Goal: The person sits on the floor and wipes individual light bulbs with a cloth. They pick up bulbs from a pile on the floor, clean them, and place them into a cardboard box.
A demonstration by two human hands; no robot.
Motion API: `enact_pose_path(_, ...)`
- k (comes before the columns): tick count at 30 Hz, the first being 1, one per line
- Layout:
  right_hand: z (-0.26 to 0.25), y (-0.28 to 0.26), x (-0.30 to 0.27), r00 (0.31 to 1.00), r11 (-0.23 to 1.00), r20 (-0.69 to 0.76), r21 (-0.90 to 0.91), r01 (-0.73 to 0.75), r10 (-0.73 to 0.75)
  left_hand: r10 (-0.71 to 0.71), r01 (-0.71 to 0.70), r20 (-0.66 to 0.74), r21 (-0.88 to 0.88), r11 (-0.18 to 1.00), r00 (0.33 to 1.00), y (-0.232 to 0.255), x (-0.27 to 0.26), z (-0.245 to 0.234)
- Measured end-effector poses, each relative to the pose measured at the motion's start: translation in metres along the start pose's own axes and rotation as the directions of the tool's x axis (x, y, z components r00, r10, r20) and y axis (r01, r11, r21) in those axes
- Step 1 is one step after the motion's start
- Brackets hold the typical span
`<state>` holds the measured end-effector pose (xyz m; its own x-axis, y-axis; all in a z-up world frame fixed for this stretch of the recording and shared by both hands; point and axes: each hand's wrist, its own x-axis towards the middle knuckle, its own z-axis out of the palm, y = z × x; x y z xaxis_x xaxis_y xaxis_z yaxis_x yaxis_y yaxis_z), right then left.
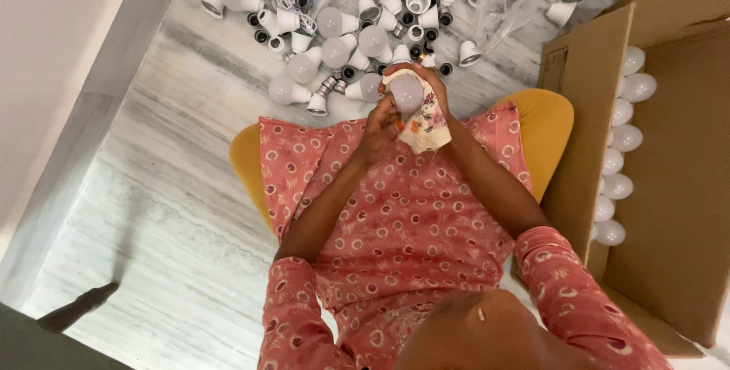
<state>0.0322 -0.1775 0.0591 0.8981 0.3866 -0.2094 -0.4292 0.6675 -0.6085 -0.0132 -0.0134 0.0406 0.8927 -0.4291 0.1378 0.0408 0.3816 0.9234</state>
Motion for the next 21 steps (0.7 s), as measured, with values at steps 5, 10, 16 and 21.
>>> enact_pose_path(5,0.025,0.007,-0.012,0.995,0.995,-0.099,0.095,0.025,-0.015,0.088,-0.097,0.06,0.855,0.51,0.994,0.006,0.003,0.001)
enact_pose_path(10,0.019,-0.002,-0.02,0.949,0.826,-0.064,-0.513,0.235,-0.31,0.18,-0.214,0.147,0.869,0.445,0.973,-0.01,0.002,-0.004)
enact_pose_path(16,0.057,-0.028,-0.027,0.687,-0.36,0.605,-0.795,0.489,-0.403,-0.17,0.254,0.196,-0.849,0.463,0.966,-0.031,0.003,-0.031)
enact_pose_path(21,0.074,-0.019,-0.03,0.655,-0.382,0.649,-0.76,0.527,-0.387,-0.217,0.251,0.127,-0.508,0.824,0.968,-0.015,-0.003,-0.036)
